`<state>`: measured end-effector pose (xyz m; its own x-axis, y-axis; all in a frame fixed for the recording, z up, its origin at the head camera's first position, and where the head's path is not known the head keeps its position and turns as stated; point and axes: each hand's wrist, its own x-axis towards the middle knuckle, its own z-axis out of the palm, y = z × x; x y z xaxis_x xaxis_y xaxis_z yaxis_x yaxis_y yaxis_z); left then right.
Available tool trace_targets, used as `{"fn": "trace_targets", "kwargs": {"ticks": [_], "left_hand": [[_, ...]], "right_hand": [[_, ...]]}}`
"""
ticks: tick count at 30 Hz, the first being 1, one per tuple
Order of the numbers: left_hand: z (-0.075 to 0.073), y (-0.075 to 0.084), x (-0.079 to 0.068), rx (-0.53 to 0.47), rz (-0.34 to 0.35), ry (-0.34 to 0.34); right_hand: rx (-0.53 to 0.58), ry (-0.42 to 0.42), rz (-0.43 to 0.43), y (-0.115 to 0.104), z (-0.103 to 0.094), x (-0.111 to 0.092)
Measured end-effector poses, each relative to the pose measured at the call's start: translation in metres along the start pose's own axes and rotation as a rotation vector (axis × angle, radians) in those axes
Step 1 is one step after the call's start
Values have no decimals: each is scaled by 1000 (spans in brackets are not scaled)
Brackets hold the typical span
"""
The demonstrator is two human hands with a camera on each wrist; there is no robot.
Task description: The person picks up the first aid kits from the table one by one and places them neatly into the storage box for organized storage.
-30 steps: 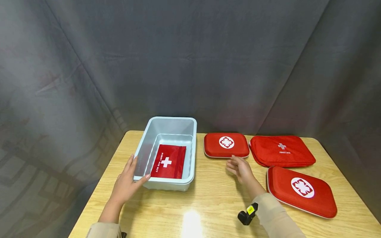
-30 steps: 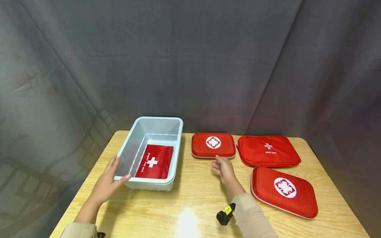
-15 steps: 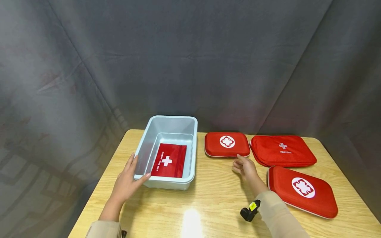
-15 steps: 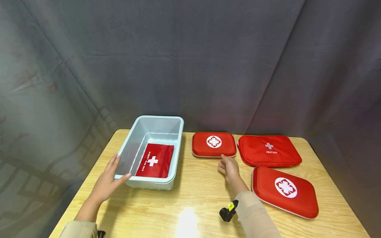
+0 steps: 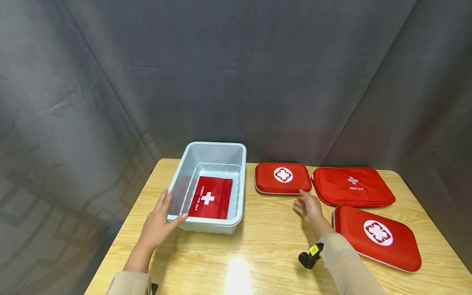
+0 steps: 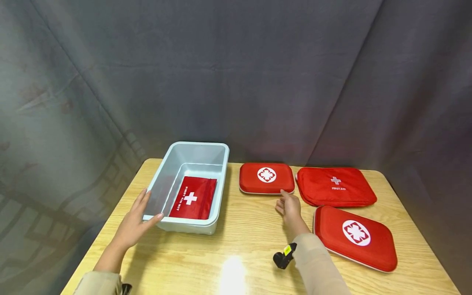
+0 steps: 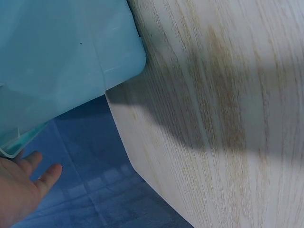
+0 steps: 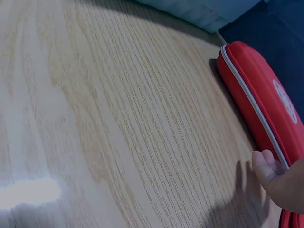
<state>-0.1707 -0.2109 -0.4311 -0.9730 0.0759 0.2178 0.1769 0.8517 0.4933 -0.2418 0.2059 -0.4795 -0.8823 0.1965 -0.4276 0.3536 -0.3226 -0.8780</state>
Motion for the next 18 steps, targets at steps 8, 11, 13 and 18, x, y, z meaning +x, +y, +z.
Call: {"fn": "trace_targets", "kwargs": {"ticks": [8, 11, 13, 18], "left_hand": [[0, 0, 1, 2, -5, 0], [1, 0, 1, 4, -6, 1], [0, 0, 1, 3, -9, 0], [0, 0, 1, -1, -14, -4]], "right_hand": [[45, 65, 45, -1, -2, 11], [70, 78, 58, -1, -2, 14], [82, 80, 65, -1, -2, 16], [89, 97, 77, 0, -1, 22]]}}
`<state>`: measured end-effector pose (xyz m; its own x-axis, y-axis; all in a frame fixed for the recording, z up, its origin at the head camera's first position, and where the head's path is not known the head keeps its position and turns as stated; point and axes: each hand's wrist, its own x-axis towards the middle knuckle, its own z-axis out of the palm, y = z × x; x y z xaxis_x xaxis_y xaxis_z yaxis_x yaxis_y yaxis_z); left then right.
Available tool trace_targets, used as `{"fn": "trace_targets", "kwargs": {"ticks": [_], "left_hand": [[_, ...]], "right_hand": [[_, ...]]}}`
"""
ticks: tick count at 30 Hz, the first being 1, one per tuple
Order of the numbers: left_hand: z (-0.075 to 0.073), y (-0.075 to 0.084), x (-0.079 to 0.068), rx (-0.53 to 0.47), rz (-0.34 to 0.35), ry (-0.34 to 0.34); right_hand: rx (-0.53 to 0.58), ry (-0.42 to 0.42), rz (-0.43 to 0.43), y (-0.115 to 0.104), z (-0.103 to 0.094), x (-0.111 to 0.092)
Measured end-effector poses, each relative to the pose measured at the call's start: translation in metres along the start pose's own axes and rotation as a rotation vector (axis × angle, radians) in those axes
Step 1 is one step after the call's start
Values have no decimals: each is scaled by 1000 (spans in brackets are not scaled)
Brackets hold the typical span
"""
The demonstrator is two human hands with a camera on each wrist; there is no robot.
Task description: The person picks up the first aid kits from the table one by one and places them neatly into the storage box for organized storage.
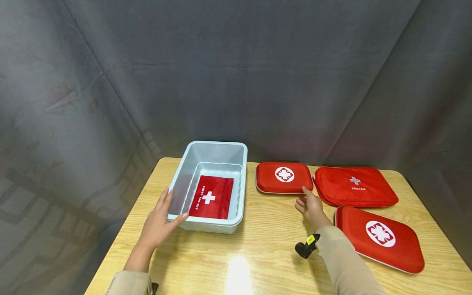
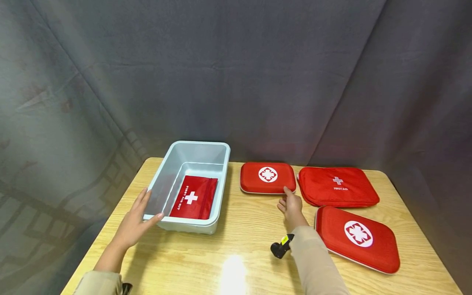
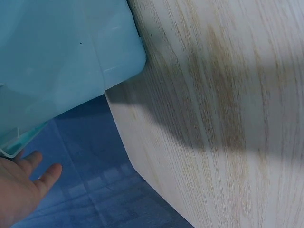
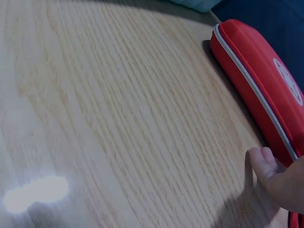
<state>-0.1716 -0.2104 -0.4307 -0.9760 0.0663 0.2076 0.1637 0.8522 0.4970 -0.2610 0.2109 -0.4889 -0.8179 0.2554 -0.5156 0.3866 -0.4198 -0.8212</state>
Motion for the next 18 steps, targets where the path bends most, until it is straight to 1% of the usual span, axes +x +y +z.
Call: {"fn": "trace_targets", "kwargs": {"ticks": [6, 12, 16, 18], "left_hand": [[0, -1, 0, 0, 0, -3], [1, -1, 0, -3, 7, 0], [1, -1, 0, 1, 10, 4], [1, -1, 1, 1, 12, 5]], "right_hand": [[39, 17, 18, -2, 2, 4], [92, 6, 28, -4, 5, 3], [96, 37, 27, -4, 7, 9], [80, 58, 31, -4, 8, 11]]}}
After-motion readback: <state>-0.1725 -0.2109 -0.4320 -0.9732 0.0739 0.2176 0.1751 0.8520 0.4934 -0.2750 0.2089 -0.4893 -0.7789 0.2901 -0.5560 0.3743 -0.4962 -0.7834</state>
